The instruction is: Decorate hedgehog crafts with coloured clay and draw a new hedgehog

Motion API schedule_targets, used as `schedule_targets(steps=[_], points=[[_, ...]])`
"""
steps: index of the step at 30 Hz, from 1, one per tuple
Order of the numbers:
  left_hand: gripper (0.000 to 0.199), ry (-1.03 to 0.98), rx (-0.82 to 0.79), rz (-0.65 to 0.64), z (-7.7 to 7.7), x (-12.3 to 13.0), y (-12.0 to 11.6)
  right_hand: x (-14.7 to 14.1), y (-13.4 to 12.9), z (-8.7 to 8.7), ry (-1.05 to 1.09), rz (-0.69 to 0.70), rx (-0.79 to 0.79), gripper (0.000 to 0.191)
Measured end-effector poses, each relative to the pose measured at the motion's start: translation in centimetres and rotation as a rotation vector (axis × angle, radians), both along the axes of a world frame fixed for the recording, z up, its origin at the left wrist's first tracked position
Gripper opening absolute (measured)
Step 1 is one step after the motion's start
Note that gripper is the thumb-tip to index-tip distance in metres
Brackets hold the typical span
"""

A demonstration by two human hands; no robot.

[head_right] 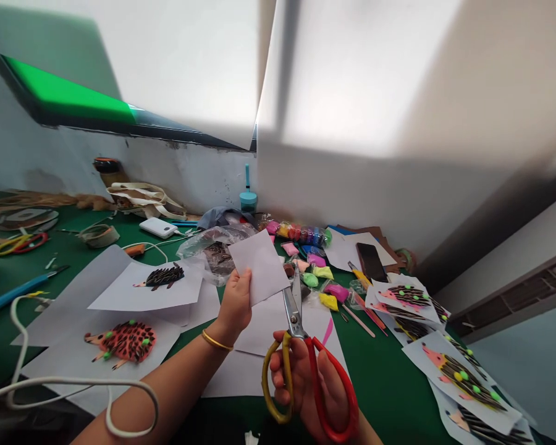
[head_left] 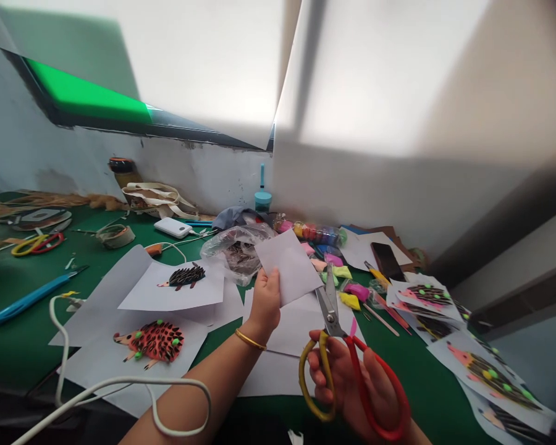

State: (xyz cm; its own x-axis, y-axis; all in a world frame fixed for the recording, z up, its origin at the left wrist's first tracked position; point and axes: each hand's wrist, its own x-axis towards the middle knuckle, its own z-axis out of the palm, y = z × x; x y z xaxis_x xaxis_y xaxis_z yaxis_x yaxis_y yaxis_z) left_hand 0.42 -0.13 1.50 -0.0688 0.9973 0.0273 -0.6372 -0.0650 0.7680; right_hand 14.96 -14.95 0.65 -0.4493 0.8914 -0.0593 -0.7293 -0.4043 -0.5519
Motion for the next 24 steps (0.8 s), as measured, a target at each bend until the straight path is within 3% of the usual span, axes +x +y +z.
schedule_targets(steps=[10,24], points=[[0.027,0.130,0.102,0.061,-0.6,-0.9,0.0,0.5,-0.7,0.8,0.013,-0.037,-0.030,0.071],[0.030,0.177,0.132,0.081,-1.3,-1.2,0.3,1.1,-0.4,-0.3,0.095,-0.003,-0.045,0.055]])
